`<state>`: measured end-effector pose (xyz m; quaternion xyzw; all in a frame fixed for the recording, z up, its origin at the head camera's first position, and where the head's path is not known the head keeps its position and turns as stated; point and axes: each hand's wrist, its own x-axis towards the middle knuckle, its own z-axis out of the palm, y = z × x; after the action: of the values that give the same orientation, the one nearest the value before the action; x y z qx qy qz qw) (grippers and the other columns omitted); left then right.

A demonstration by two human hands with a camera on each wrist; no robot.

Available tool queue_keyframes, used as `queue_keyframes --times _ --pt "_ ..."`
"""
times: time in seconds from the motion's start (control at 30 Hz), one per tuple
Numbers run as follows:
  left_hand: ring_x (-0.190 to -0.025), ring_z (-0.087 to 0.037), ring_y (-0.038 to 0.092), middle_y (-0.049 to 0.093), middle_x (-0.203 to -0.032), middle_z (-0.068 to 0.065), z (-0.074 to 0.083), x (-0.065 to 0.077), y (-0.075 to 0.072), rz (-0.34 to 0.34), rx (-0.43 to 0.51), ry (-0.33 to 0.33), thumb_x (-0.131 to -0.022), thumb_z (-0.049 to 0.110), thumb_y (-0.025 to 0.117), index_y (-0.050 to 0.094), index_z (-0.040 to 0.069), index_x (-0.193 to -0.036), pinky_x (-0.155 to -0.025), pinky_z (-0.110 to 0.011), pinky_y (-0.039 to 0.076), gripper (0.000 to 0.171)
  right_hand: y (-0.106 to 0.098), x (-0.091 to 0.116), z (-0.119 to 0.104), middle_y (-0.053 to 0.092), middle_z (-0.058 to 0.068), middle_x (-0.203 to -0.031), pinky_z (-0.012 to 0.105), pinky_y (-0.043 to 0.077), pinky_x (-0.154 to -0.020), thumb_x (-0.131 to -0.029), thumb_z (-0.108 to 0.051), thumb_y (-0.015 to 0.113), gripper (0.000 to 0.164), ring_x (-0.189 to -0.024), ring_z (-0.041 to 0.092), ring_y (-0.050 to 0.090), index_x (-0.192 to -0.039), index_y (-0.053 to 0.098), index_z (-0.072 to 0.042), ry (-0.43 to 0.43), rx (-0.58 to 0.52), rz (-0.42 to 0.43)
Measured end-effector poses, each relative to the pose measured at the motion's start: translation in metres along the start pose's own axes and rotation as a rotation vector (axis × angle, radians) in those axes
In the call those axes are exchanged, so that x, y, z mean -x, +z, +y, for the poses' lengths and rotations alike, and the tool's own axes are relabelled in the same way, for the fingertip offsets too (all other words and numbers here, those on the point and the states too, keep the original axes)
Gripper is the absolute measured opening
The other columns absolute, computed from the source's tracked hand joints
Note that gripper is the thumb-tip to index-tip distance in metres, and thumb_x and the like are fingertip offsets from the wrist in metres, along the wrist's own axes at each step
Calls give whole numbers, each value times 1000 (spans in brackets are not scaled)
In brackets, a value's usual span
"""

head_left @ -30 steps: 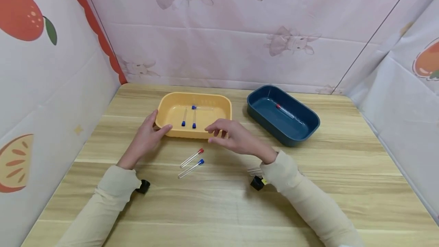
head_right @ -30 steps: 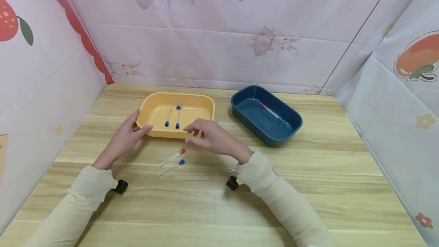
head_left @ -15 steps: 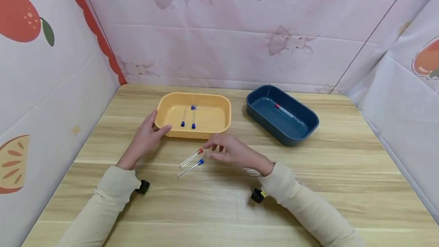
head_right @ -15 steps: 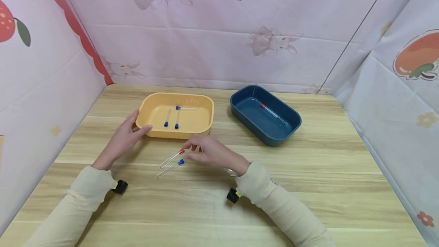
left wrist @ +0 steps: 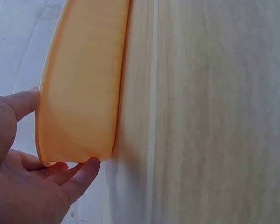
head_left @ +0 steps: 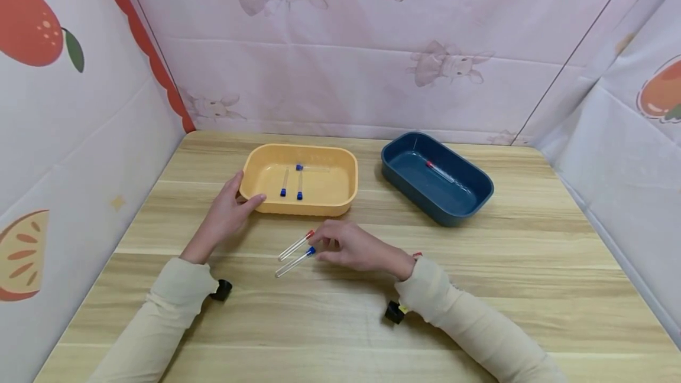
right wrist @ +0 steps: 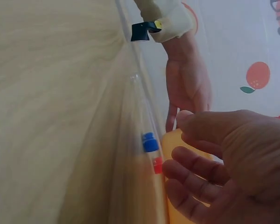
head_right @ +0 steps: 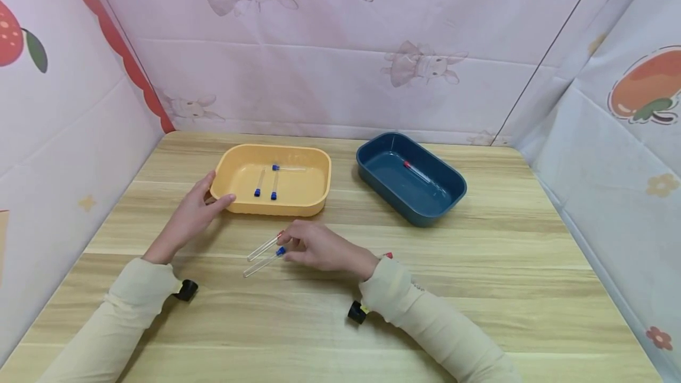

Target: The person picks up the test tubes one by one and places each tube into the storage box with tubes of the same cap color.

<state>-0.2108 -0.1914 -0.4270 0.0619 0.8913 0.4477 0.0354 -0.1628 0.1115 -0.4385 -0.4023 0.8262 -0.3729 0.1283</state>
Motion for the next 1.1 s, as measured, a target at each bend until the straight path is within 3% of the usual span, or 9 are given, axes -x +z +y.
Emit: queue_keyframes --times 0.33,0.83,1.1 --pt "-152 -44 22 8 -168 -29 0 -1 -1 1 -7 -5 -106 33 61 3 -5 -163 -120 -52 29 89 6 -7 -4 64 8 -104 22 47 -74 -98 -12 73 28 -91 21 59 -125 71 -5 -2 86 -19" --pt "-152 -43 22 10 -168 -29 0 -2 0 5 -10 -12 -106 34 61 3 -4 -163 -120 -52 29 89 12 -14 0 65 -1 -105 18 50 -73 -99 -13 73 19 -86 8 56 -117 75 -9 3 150 -11" --pt "-153 -43 22 10 -168 -28 -1 -1 0 2 -11 -15 -106 34 61 3 -3 -163 -120 -53 29 90 14 -14 -1 65 -3 -104 17 49 -74 -98 -13 74 14 -87 10 58 -111 77 -11 -31 179 -22"
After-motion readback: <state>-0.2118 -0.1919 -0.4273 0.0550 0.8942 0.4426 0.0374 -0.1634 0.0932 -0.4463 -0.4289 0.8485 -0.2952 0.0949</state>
